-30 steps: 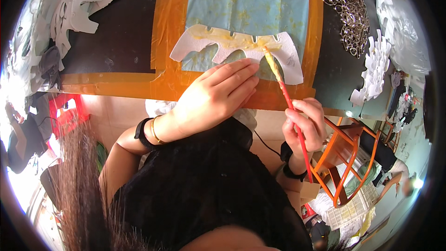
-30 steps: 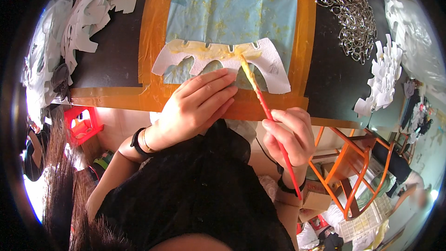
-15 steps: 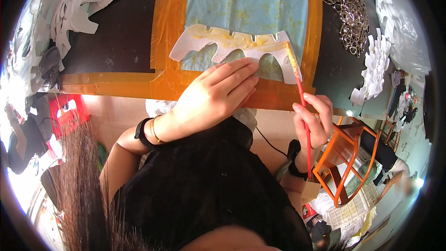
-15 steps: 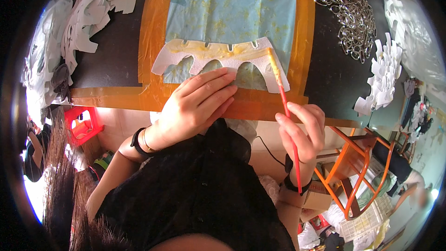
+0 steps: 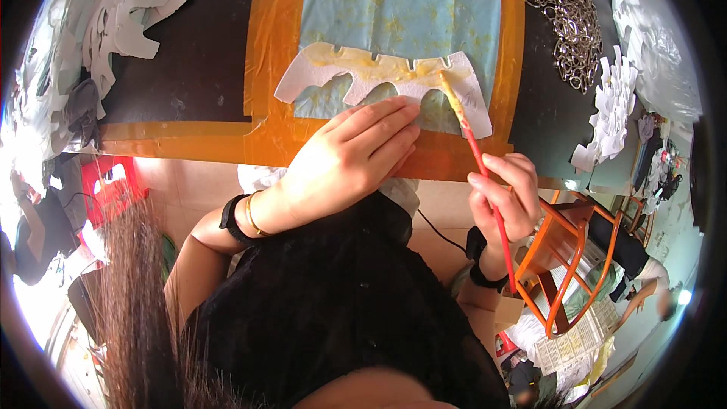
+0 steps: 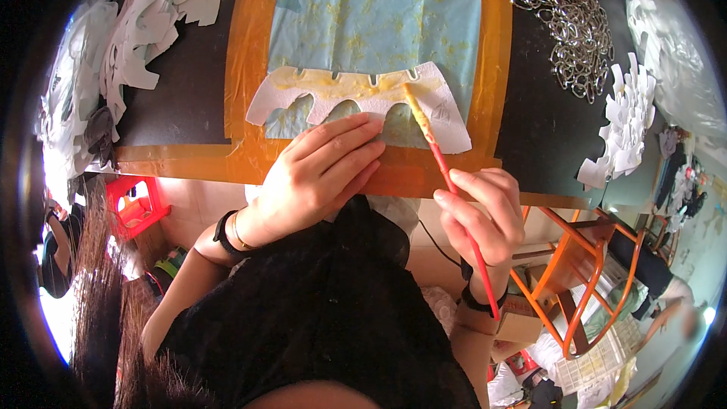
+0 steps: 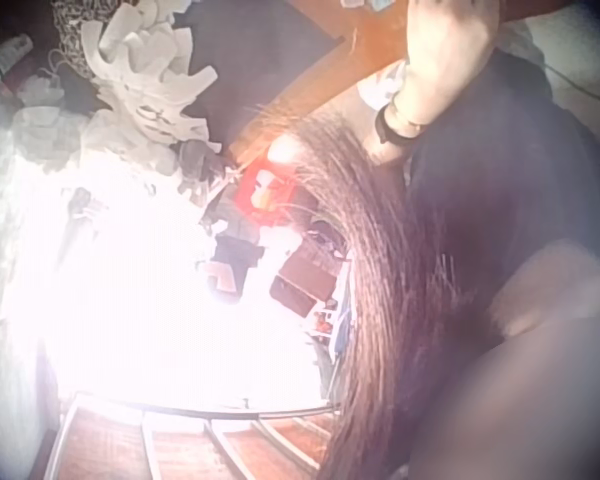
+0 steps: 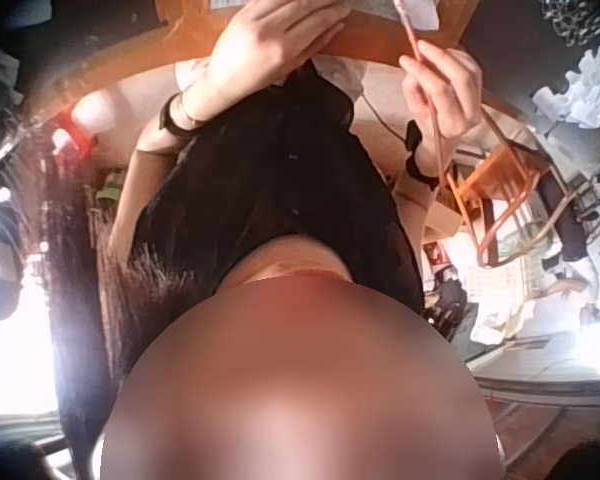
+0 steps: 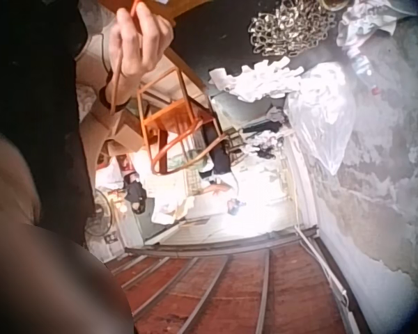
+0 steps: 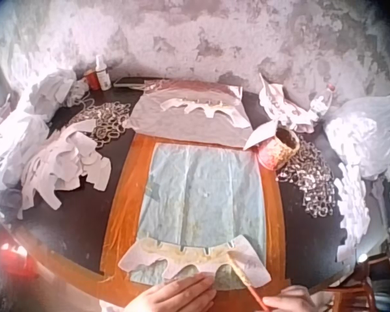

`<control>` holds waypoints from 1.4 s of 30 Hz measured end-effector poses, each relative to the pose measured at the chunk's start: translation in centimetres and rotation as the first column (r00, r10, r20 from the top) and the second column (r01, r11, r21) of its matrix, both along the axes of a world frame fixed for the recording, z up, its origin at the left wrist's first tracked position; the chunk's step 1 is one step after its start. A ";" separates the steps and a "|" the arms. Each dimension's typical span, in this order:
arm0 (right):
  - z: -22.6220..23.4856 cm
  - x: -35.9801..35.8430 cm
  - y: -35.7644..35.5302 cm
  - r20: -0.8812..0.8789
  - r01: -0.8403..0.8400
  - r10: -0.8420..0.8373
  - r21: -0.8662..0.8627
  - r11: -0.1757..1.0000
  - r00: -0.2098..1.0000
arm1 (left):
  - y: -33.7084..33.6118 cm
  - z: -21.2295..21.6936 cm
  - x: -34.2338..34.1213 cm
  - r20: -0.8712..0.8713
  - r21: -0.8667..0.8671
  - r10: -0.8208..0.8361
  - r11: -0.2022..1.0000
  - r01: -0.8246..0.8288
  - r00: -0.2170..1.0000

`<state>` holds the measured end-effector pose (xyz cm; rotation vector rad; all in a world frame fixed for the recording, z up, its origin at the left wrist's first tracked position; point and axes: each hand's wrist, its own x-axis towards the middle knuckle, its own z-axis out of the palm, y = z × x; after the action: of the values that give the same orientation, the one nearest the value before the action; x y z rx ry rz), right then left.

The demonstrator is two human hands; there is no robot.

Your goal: The person applies glue to a white cutout using a brush, then places metal rings onto the glued surface by hand and applies more glue over the rings.

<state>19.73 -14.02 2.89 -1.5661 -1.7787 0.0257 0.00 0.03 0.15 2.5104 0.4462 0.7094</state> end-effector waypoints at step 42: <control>7.2 12.9 11.5 -0.292 0.378 -0.355 0.025 0.925 0.888 | -0.3 0.4 -0.1 0.067 0.015 -0.012 1.000 0.011 0.998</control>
<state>32.66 -2.53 10.09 -1.7212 -1.2288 -0.0054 -0.12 -0.23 0.56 2.4930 0.4041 0.7924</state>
